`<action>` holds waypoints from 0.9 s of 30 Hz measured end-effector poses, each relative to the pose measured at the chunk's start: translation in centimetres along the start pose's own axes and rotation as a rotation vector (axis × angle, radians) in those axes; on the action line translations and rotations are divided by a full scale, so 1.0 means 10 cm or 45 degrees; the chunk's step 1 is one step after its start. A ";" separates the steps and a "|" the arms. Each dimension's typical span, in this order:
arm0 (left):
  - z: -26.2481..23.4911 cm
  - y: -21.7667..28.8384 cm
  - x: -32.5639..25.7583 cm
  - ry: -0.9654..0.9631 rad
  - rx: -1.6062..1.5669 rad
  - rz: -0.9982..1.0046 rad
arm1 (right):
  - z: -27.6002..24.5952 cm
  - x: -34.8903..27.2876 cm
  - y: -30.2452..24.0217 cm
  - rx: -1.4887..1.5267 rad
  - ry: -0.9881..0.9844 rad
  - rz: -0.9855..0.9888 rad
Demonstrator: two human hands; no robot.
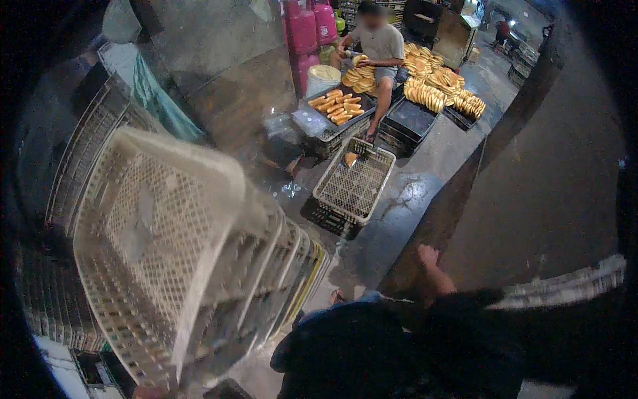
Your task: The person sits on the floor and repeatedly picks up buns, opens them, spreads a white paste inside, and places them into a plastic basket. The person works alongside another person who is also preparing buns.
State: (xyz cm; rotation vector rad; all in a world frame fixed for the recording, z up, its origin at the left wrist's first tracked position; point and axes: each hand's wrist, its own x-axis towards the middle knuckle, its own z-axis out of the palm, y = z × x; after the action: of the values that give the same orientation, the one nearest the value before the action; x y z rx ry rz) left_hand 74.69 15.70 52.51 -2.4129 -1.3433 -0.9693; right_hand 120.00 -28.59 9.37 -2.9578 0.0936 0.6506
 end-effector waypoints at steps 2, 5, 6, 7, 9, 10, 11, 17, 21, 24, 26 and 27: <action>0.26 0.18 0.50 0.054 -0.050 0.095 | 0.36 -0.08 -0.01 -0.206 -0.086 0.025; 0.68 0.48 1.26 0.120 -0.094 0.224 | 0.73 0.05 -0.46 -0.184 -0.179 -0.011; 0.84 0.58 1.54 0.121 -0.092 0.258 | 0.77 0.12 -0.61 -0.135 -0.201 -0.017; 1.01 0.68 1.83 0.118 -0.081 0.293 | 0.76 0.20 -0.75 -0.092 -0.224 -0.027; 1.31 0.90 2.38 0.079 -0.045 0.317 | 0.61 0.40 -0.97 -0.032 -0.338 -0.066; 1.47 0.98 2.64 0.052 -0.020 0.315 | 0.47 0.56 -1.07 -0.012 -0.411 -0.086; 1.63 1.05 2.88 0.019 0.009 0.305 | 0.31 0.73 -1.17 0.003 -0.482 -0.105; 2.63 0.92 4.00 -0.279 0.344 0.074 | -0.66 1.83 -1.81 0.138 -0.228 -0.354; 3.04 0.90 4.17 -0.426 0.525 -0.126 | -1.07 2.63 -1.88 0.040 -0.280 -0.503; 3.17 0.99 3.99 -0.495 0.630 -0.241 | -1.13 3.12 -1.74 0.044 -0.243 -0.466; 3.23 1.04 3.82 -0.535 0.671 -0.305 | -1.17 3.42 -1.60 0.162 -0.295 -0.430; 3.24 1.06 3.74 -0.556 0.697 -0.351 | -1.19 3.52 -1.53 0.197 -0.359 -0.393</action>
State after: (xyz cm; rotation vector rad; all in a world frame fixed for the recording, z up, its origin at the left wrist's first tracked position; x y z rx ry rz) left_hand 111.44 50.50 53.00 -2.1015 -1.8267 -0.0677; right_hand 158.12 -16.16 6.72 -2.6221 -0.3143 0.9527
